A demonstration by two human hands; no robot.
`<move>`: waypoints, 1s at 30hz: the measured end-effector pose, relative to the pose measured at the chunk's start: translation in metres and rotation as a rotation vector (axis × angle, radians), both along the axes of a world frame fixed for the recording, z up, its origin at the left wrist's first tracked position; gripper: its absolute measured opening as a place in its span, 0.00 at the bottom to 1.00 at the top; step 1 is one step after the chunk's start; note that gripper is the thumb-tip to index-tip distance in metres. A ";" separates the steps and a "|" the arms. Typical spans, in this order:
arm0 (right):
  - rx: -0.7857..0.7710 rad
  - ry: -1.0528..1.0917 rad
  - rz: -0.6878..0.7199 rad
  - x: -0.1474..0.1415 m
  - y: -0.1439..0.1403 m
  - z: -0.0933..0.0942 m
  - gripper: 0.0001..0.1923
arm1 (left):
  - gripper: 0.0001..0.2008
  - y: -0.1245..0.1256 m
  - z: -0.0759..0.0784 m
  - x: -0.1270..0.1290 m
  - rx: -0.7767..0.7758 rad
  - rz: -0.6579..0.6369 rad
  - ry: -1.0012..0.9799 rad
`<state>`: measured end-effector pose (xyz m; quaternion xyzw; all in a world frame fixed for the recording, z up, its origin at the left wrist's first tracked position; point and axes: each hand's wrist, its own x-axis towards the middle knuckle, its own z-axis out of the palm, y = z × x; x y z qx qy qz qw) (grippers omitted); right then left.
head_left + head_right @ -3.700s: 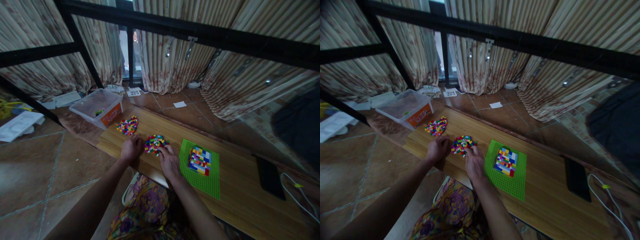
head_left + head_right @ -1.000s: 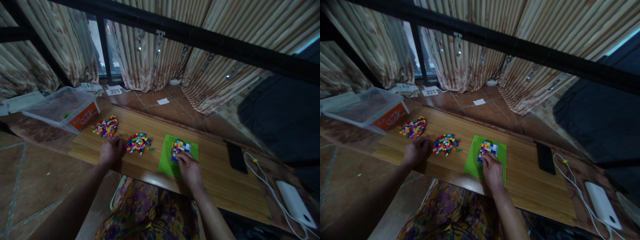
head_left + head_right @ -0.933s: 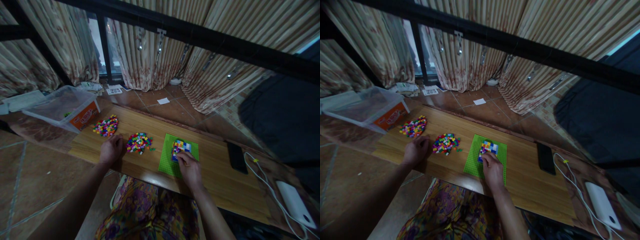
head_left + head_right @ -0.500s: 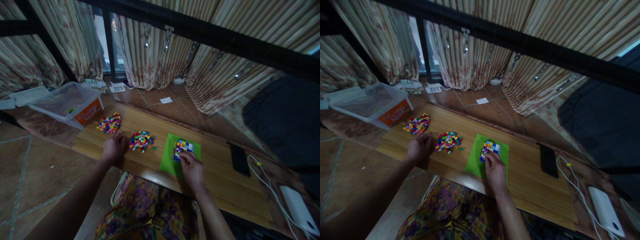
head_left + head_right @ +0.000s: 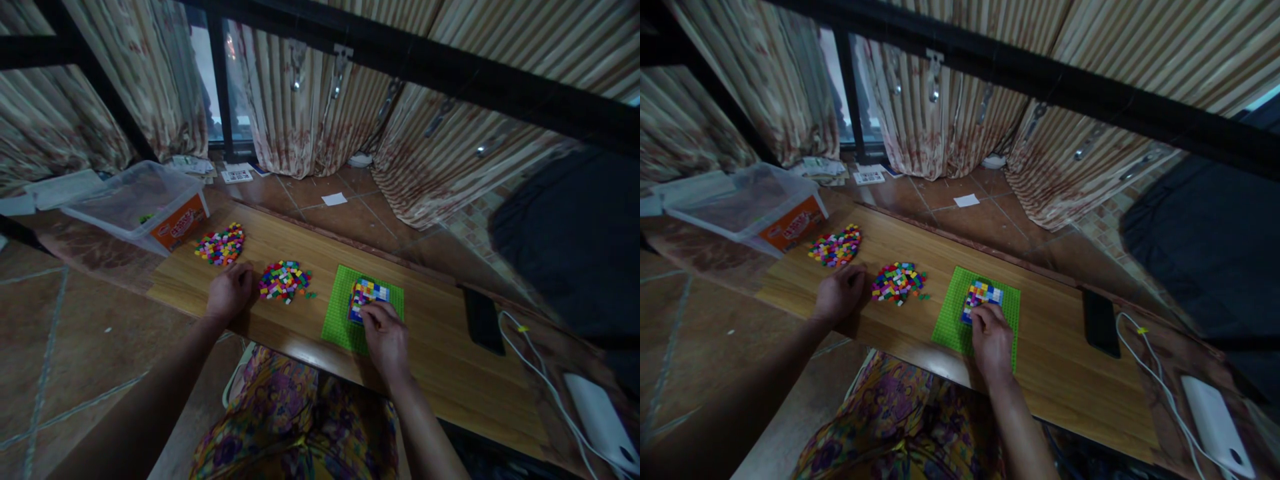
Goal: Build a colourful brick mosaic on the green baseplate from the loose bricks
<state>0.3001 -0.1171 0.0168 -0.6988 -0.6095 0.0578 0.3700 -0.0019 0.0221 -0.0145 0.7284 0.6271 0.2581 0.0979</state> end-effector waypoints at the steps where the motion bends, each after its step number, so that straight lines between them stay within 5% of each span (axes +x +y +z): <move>1: -0.007 -0.004 0.002 0.000 0.000 0.000 0.11 | 0.16 0.000 0.000 0.000 -0.002 -0.001 -0.001; 22: 0.001 -0.065 0.022 -0.004 0.000 0.004 0.13 | 0.15 0.000 -0.004 -0.002 0.007 -0.021 -0.004; 26: 0.100 -0.012 -0.006 -0.028 -0.005 0.008 0.11 | 0.14 0.000 -0.004 -0.002 0.000 -0.032 -0.007; 30: 0.006 0.076 0.141 -0.072 0.002 0.000 0.10 | 0.14 -0.002 -0.002 0.000 0.000 -0.026 -0.017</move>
